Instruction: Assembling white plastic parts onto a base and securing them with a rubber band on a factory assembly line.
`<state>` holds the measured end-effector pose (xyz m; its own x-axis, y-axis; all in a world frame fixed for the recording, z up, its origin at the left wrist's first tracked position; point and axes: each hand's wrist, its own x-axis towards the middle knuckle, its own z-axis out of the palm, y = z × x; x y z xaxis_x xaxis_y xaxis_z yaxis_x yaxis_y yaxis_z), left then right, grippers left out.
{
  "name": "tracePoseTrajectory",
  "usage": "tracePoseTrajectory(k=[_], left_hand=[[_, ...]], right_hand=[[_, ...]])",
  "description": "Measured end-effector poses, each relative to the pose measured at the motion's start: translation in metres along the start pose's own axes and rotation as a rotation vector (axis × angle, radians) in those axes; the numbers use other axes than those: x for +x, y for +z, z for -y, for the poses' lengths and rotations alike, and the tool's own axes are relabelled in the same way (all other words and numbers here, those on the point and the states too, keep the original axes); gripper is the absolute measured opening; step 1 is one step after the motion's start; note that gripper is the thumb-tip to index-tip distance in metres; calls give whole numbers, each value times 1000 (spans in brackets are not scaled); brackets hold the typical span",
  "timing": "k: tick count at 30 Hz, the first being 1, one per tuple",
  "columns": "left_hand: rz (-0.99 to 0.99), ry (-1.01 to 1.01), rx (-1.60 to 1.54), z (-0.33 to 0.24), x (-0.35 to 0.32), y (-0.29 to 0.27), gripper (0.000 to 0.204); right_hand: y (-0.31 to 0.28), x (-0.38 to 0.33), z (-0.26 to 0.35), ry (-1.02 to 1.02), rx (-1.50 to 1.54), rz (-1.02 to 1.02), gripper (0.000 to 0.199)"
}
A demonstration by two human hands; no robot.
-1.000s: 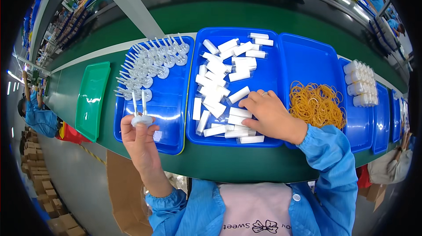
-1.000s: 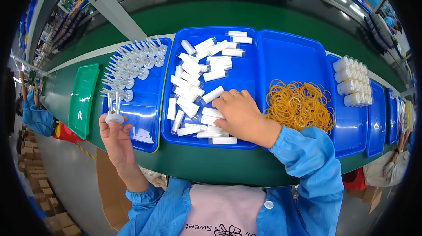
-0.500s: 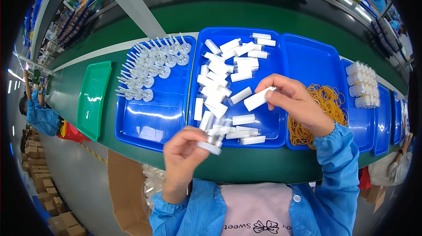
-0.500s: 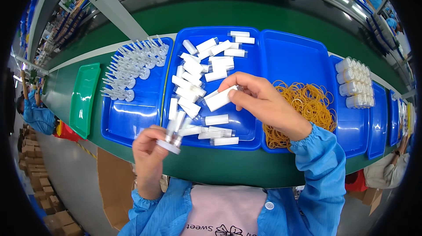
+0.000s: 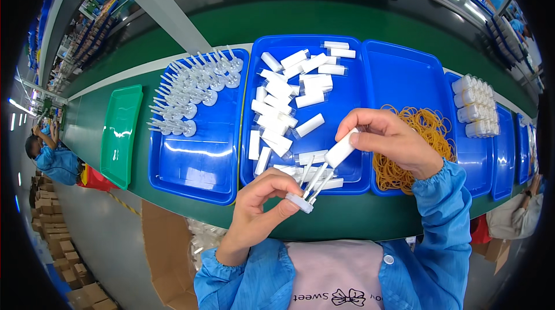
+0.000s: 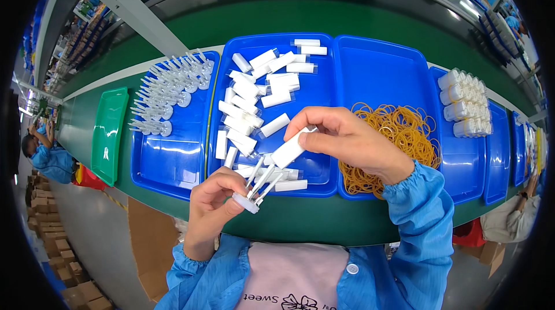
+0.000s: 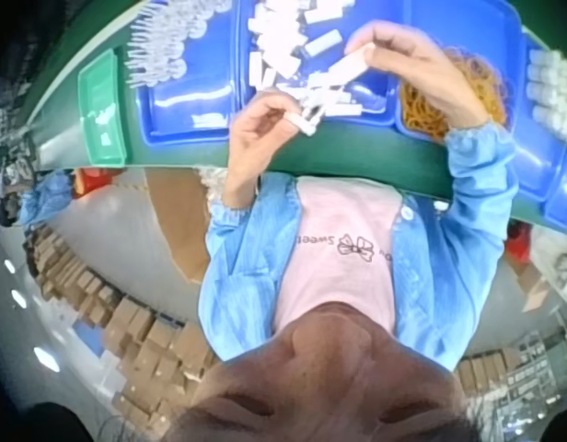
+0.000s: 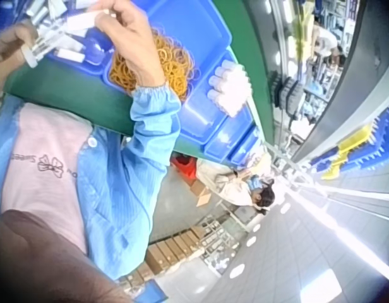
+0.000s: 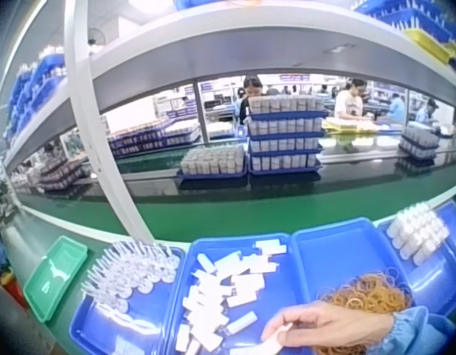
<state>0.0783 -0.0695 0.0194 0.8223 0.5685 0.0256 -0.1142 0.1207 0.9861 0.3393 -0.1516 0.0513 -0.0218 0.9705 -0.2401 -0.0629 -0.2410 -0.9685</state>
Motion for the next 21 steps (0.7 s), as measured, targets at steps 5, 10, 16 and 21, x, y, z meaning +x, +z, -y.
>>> tracePoseTrajectory(k=[5,10,16,21], left_hand=[[19,2,39,0,1,1,14],[64,76,264,-3,3,0,15],[89,140,406,0,-2,4,14],[69,88,285,4,-6,1,13]], right_hand=[[0,-1,-1,19,34,45,16],[-1,-4,1,-32,-134,67,16],[4,-10,2,-61,-181,43,15],[8,-19,9,-202,-417,23,13]])
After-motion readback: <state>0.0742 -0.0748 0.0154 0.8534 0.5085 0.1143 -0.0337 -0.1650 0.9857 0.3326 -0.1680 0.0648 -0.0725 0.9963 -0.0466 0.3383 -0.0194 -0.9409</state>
